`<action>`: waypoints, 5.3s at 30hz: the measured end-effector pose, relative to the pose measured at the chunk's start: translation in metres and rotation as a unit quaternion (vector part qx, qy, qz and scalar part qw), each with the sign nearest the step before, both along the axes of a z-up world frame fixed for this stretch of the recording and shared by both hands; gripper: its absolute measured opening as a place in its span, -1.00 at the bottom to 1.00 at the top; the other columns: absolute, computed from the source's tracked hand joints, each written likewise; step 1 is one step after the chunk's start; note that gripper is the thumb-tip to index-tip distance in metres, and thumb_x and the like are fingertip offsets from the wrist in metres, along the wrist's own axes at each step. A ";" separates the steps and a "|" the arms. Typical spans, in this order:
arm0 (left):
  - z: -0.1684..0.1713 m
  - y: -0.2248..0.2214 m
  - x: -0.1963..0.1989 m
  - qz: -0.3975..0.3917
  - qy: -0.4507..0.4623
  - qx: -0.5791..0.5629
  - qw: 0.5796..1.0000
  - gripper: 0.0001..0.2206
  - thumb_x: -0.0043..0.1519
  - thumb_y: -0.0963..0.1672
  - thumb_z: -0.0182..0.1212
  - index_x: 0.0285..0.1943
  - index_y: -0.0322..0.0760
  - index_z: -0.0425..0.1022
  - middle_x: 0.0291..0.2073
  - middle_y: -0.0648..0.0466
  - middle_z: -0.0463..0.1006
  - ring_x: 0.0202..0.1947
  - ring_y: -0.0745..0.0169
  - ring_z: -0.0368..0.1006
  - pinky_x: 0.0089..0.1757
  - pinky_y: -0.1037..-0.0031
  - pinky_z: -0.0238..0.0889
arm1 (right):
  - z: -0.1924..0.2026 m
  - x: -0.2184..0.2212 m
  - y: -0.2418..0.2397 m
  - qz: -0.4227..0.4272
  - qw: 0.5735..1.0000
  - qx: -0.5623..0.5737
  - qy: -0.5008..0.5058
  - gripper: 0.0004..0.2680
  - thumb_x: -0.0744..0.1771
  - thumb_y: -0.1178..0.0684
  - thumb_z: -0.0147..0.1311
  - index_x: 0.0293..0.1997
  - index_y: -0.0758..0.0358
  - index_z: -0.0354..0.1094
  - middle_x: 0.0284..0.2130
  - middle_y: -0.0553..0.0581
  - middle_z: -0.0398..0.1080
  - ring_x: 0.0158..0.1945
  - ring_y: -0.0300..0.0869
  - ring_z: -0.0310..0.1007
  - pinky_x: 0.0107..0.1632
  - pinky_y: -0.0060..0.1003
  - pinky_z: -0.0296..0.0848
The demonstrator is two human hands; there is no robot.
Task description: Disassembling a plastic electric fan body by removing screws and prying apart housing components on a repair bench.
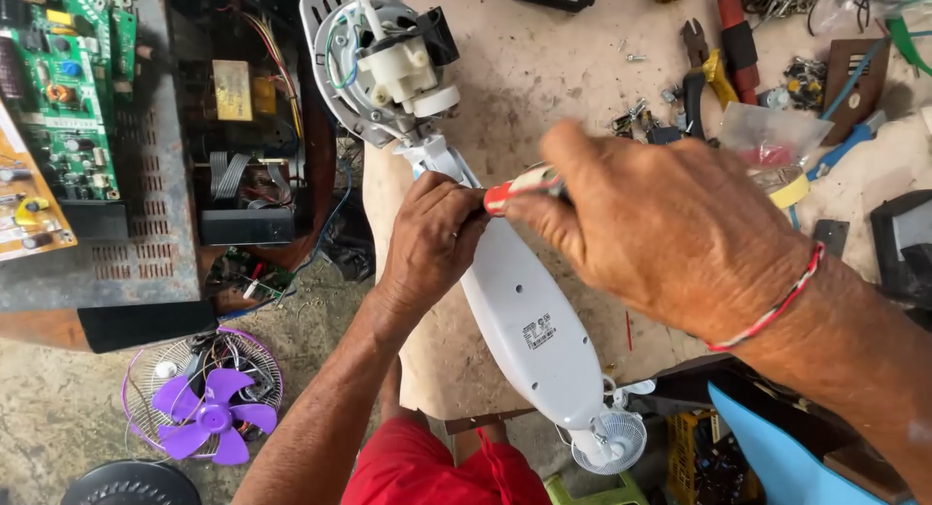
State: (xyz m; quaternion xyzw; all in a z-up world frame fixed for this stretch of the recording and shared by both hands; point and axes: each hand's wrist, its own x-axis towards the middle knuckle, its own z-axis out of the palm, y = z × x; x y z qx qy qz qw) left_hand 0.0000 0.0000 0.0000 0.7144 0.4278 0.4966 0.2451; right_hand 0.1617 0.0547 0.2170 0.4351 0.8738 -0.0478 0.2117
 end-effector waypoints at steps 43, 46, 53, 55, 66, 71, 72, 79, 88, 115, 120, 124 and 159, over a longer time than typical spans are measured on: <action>-0.020 0.010 -0.010 0.004 0.009 -0.091 0.996 -0.84 0.15 -0.11 0.46 -0.31 -0.21 0.54 -0.39 0.05 0.61 -0.09 0.03 0.56 -0.09 0.28 0.46 | 0.024 -0.038 -0.004 -0.228 0.968 -0.063 0.086 -0.47 0.39 -0.57 -0.30 -0.05 0.16 0.29 -0.16 0.37 0.53 -0.01 0.36 0.54 0.08 0.29 0.43; -0.018 0.009 -0.010 -0.008 -0.007 -0.094 0.996 -0.85 0.16 -0.13 0.45 -0.25 -0.21 0.54 -0.36 0.04 0.59 -0.06 -0.01 0.52 -0.06 0.27 0.44 | 0.013 -0.028 0.000 -0.130 0.978 -0.087 0.140 -0.78 0.45 -0.17 -0.15 0.11 0.06 0.22 -0.11 0.32 0.39 -0.02 0.30 0.53 -0.01 0.21 0.51; -0.026 0.015 -0.016 -0.053 0.007 -0.129 0.990 -0.92 0.16 -0.18 0.36 -0.22 -0.20 0.56 -0.31 0.05 0.62 -0.02 -0.03 0.52 -0.03 0.21 0.44 | 0.024 -0.024 0.001 -0.095 0.960 -0.191 0.181 -0.75 0.40 0.00 0.04 0.17 0.21 0.21 -0.13 0.30 0.35 0.04 0.17 0.42 0.09 0.13 0.44; -0.034 0.015 -0.015 -0.036 0.006 -0.132 0.991 -0.92 0.17 -0.15 0.38 -0.24 -0.14 0.57 -0.31 0.10 0.61 -0.04 0.06 0.54 -0.04 0.26 0.45 | 0.027 -0.028 0.000 -0.145 0.955 -0.179 0.187 -0.67 0.40 -0.17 0.13 0.11 0.26 0.18 -0.16 0.36 0.34 -0.01 0.20 0.48 0.02 0.19 0.50; -0.035 0.022 -0.018 -0.065 0.030 -0.094 0.993 -0.80 0.28 -0.09 0.30 -0.37 -0.21 0.45 -0.46 0.05 0.57 -0.10 0.02 0.55 -0.10 0.25 0.46 | 0.028 -0.027 -0.003 -0.097 0.959 -0.166 0.209 -0.67 0.33 -0.04 0.22 0.17 0.13 0.22 -0.02 0.42 0.25 0.11 0.40 0.34 0.13 0.30 0.38; -0.033 0.016 -0.009 -0.027 -0.020 -0.066 0.997 -0.81 0.17 -0.08 0.44 -0.29 -0.19 0.49 -0.42 0.04 0.54 -0.15 -0.05 0.51 -0.10 0.23 0.43 | 0.022 -0.031 -0.004 -0.192 0.969 -0.101 0.120 -0.59 0.43 -0.39 -0.26 0.01 0.21 0.18 -0.15 0.36 0.46 -0.05 0.35 0.54 -0.02 0.24 0.50; -0.035 0.017 -0.008 -0.015 -0.028 -0.063 0.997 -0.77 0.18 -0.06 0.45 -0.29 -0.20 0.47 -0.41 0.03 0.53 -0.14 -0.06 0.49 -0.10 0.23 0.42 | 0.015 -0.031 -0.006 -0.158 0.973 -0.090 0.143 -0.70 0.46 -0.25 -0.27 0.02 0.18 0.18 -0.18 0.38 0.42 -0.09 0.36 0.54 -0.08 0.23 0.53; -0.023 0.015 -0.011 -0.070 0.014 -0.089 0.993 -0.90 0.27 -0.17 0.30 -0.25 -0.30 0.48 -0.34 -0.07 0.58 -0.03 -0.11 0.51 -0.04 0.17 0.43 | 0.023 -0.030 -0.007 -0.067 0.955 -0.189 0.219 -0.78 0.38 0.22 -0.10 0.16 0.26 0.21 -0.12 0.34 0.38 0.06 0.26 0.40 0.12 0.17 0.41; 0.006 0.008 -0.008 -0.053 0.017 -0.039 0.998 -0.77 0.22 -0.13 0.39 -0.01 -0.22 0.50 -0.25 -0.05 0.55 -0.05 -0.13 0.49 -0.07 0.17 0.43 | 0.007 -0.031 -0.009 -0.202 0.964 -0.060 0.159 -0.63 0.44 -0.35 -0.19 0.01 0.17 0.30 0.00 0.32 0.40 -0.04 0.36 0.55 -0.04 0.26 0.54; 0.022 0.002 0.003 -0.012 0.017 0.010 1.000 -0.51 0.16 -0.01 0.48 0.05 -0.40 0.33 -0.26 -0.16 0.37 -0.14 -0.28 0.39 -0.12 0.07 0.34 | -0.001 -0.017 -0.016 -0.180 0.956 0.045 0.227 -0.69 0.39 -0.29 0.09 -0.03 0.13 0.26 -0.08 0.22 0.36 -0.26 0.44 0.57 -0.21 0.25 0.60; -0.023 0.005 0.005 0.028 0.037 -0.033 0.998 -0.70 0.07 -0.17 0.51 -0.24 -0.30 0.38 -0.31 -0.02 0.43 -0.15 -0.13 0.46 -0.14 0.19 0.41 | -0.001 -0.009 -0.022 -0.156 0.933 0.062 0.318 -0.69 0.37 -0.22 0.18 0.04 0.17 0.30 -0.08 0.22 0.33 -0.25 0.31 0.60 -0.22 0.16 0.64; 0.009 -0.004 0.005 0.028 0.049 -0.039 0.998 -0.52 0.01 -0.11 0.59 -0.06 -0.33 0.33 -0.13 -0.10 0.41 -0.05 -0.23 0.44 -0.08 0.09 0.40 | -0.016 0.001 -0.024 -0.136 0.928 0.064 0.341 -0.69 0.36 -0.14 0.23 0.07 0.27 0.33 -0.11 0.28 0.34 -0.23 0.26 0.60 -0.22 0.12 0.64; 0.013 -0.025 0.019 0.172 0.159 -0.039 0.971 -0.73 0.20 -0.07 0.41 0.03 -0.15 0.54 0.31 -0.13 0.32 0.41 -0.38 0.13 0.29 -0.13 0.01 | -0.241 0.127 -0.118 -0.565 0.319 -0.065 0.758 -0.87 0.35 0.08 0.25 -0.19 0.23 0.37 -0.32 0.12 0.48 -0.38 -0.24 0.54 -0.32 -0.51 0.54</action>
